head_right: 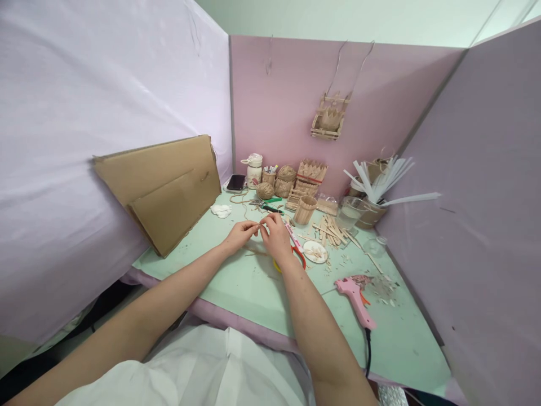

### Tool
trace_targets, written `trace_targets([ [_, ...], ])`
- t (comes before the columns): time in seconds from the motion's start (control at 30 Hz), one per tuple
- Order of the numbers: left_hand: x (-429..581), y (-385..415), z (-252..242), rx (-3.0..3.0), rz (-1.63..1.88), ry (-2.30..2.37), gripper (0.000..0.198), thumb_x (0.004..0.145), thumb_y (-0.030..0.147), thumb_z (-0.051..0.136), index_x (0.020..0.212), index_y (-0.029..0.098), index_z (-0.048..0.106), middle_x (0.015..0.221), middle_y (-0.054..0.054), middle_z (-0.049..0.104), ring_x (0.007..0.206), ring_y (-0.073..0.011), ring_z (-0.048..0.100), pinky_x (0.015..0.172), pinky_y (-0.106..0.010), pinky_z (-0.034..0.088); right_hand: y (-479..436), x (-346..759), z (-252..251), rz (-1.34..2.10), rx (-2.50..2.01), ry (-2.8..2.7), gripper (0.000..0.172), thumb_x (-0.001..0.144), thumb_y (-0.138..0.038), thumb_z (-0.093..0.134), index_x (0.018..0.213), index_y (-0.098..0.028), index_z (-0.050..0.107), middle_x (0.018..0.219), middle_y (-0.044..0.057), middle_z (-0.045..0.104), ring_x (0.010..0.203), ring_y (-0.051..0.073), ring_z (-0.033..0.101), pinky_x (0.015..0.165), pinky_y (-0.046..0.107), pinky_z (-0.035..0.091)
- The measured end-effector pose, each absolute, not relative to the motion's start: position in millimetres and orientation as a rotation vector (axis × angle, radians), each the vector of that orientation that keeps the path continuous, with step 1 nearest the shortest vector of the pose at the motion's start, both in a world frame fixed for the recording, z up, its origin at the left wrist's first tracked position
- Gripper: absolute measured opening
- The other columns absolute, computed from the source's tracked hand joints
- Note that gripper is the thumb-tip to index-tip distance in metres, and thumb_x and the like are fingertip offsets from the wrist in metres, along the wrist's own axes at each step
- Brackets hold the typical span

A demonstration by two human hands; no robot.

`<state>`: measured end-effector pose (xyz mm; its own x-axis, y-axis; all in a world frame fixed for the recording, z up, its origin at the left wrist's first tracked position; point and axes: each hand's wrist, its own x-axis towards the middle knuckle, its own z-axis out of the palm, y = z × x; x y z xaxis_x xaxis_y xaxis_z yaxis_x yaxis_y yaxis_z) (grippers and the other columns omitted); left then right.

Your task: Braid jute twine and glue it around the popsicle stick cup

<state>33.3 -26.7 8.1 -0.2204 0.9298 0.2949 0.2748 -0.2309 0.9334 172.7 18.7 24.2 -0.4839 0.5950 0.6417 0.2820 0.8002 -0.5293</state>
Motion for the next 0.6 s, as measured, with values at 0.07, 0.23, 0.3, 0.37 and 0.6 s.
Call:
trace_targets([
  [0.07,34.0,-27.5,9.0,1.484,1.485,1.459,0.026,0.076,0.037,0.054,0.067,0.014,0.063,0.065,-0.001,0.058,0.069,-0.0138,0.051,0.07,-0.026,0.041,17.9,171.4,25.7,0.511,-0.683,-2.03,0.013,0.082,-0.026,0.046,0.08,-0.021,0.058,0.095,0.007,0.055,0.085,0.018,0.054,0.076,0.031,0.043],
  [0.23,35.3,-29.7,11.8,1.484,1.465,1.459,0.026,0.076,0.038,0.055,0.071,0.015,0.065,0.064,-0.001,0.059,0.067,-0.0143,0.051,0.07,-0.027,0.042,22.8,165.7,24.0,0.948,-0.851,-1.764,0.015,0.074,-0.032,0.05,0.068,-0.019,0.056,0.072,0.002,0.059,0.073,0.016,0.054,0.067,0.027,0.043],
  [0.3,35.4,-29.6,11.6,1.487,1.465,1.447,0.027,0.076,0.039,0.056,0.073,0.015,0.067,0.065,-0.002,0.06,0.069,-0.015,0.052,0.072,-0.027,0.042,26.5,164.2,21.4,1.13,-0.905,-1.676,0.018,0.071,-0.035,0.051,0.068,-0.019,0.058,0.067,0.001,0.058,0.068,0.016,0.053,0.06,0.025,0.042],
  [0.37,35.3,-29.2,11.0,1.49,1.47,1.437,0.028,0.076,0.039,0.056,0.078,0.014,0.069,0.066,-0.002,0.06,0.071,-0.0153,0.053,0.074,-0.028,0.042,29.5,163.4,19.1,1.245,-0.94,-1.603,0.02,0.068,-0.038,0.054,0.069,-0.018,0.059,0.067,0.001,0.057,0.066,0.015,0.052,0.054,0.023,0.04],
  [0.6,34.9,-28.2,8.6,1.496,1.462,1.425,0.031,0.076,0.04,0.056,0.085,0.014,0.07,0.064,-0.001,0.058,0.068,-0.0137,0.051,0.07,-0.026,0.041,31.1,163.4,18.2,1.373,-0.948,-1.514,0.022,0.064,-0.04,0.058,0.07,-0.018,0.061,0.068,0.002,0.057,0.066,0.014,0.051,0.05,0.021,0.038],
])
